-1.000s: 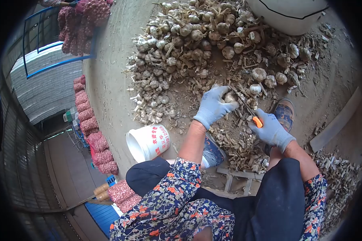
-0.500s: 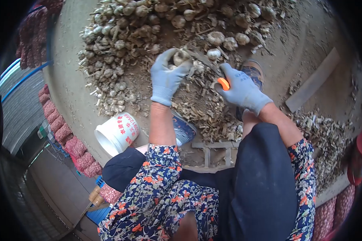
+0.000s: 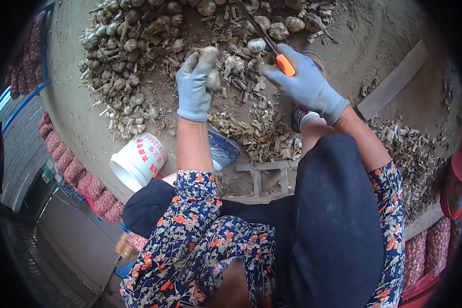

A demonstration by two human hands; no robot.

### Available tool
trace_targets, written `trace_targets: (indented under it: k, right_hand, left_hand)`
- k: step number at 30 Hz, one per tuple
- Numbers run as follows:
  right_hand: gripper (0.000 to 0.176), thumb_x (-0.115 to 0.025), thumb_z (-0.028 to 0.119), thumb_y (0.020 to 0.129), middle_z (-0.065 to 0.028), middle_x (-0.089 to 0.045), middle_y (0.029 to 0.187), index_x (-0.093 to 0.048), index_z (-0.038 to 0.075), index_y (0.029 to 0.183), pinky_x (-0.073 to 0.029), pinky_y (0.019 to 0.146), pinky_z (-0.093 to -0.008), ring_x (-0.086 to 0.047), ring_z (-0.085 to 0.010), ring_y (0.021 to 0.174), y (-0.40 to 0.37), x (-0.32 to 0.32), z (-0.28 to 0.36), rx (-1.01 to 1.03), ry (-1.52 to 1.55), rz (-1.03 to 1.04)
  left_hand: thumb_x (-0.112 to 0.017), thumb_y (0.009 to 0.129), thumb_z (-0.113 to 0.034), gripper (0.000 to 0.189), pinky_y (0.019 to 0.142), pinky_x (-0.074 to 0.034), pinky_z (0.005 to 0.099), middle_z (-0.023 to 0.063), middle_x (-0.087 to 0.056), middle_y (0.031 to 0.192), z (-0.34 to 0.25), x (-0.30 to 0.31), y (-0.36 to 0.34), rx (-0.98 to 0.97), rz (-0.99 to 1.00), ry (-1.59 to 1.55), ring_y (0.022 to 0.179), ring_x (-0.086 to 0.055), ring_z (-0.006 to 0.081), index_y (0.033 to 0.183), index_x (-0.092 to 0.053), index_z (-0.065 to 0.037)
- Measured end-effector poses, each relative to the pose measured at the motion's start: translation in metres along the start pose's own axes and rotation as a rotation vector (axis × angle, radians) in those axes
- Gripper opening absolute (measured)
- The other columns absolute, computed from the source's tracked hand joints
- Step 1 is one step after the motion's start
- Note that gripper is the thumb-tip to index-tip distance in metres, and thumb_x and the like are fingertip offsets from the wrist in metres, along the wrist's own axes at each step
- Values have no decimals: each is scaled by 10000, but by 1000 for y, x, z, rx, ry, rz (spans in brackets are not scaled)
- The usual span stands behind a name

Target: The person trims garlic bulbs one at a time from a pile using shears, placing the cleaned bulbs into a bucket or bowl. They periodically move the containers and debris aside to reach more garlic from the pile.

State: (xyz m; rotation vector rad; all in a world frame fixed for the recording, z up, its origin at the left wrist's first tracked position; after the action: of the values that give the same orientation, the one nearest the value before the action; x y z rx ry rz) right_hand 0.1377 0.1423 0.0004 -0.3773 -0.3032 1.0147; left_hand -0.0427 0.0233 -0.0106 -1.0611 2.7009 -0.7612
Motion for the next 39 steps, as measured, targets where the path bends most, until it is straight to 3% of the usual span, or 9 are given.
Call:
trace_targets:
  k: [3,11,17,20,24,27,31,35,39]
  right_hand:
    - [354,-621,226,819,-88,-533,815,-467,51,1086,-441,676,-337,-547,-214,750,-8,-5,-20,65,-269,1]
    - [614,-651,270,764,-198,-549,986,-366,31,1254,-452,814,-418,-565,-344,958,6,-17,-8,129,-988,-17]
    - [368,-640,178,755,-206,-628,814,-420,63,1027,-466,658,-478,-623,-388,784,6,-28,-21,142,-805,87]
    - [273,-584,195,823,-227,-609,772,-451,69,1026,-444,646,-490,-597,-422,764,4,-26,-30,191,-714,8]
    - [301,-581,199,825,-228,-607,787,-469,62,1068,-435,667,-497,-586,-434,798,5,-15,-55,208,-684,-106]
    - [303,-588,204,821,-237,-605,809,-468,47,1050,-431,691,-492,-578,-437,825,6,-12,-54,193,-644,-148]
    - [285,-582,221,825,-246,-598,844,-453,39,1002,-438,713,-481,-575,-439,833,4,-7,-35,124,-599,-181]
    - [294,-572,240,832,-249,-598,917,-442,61,1024,-444,739,-475,-572,-442,872,3,6,-45,-57,-575,-217]
    - [302,-556,266,843,-241,-602,925,-444,68,1041,-451,771,-472,-572,-420,938,2,11,-58,-207,-550,-194]
  left_hand:
    - [-676,787,-507,471,577,-535,272,31,-627,893,18,-5,-4,143,1,-761,691,-617,149,1011,-614,-97]
    - [-560,802,-632,523,599,-511,409,54,-616,1000,12,-42,-26,297,-129,-825,827,-599,219,1074,-548,-185]
    - [-593,833,-486,368,526,-529,372,41,-655,861,30,-19,-24,199,38,-1040,640,-618,199,939,-607,-134]
    - [-577,866,-396,239,514,-527,345,-5,-584,740,5,70,-44,47,-156,-976,593,-570,126,880,-568,-157]
    - [-611,835,-203,198,409,-384,248,3,-477,570,-58,307,-142,-420,-1295,-156,472,-454,106,694,-511,-107]
    - [-675,790,-169,253,358,-395,349,55,-497,521,-37,465,-212,-237,-1719,-247,389,-463,175,651,-510,-38]
    - [-416,892,-412,555,973,-386,468,236,-390,1360,29,516,-175,292,-902,-435,1276,-385,301,1237,-437,22]
    - [-573,814,-273,551,888,-444,401,228,-547,1166,-5,400,-105,197,-1320,1336,1014,-560,294,1229,-437,64]
    - [-671,847,-180,237,636,-465,219,10,-623,804,29,161,4,-284,-363,641,712,-554,80,986,-648,10]
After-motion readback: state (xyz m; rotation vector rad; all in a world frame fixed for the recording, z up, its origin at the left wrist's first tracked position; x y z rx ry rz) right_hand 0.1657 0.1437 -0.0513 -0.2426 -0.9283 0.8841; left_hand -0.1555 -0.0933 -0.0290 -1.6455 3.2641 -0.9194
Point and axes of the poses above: each hand's wrist, its own y-axis towards the middle knuckle, its own x-axis out of the back of the hand, z = x × y, the point moved 5 cm from there along y, towards the middle knuckle
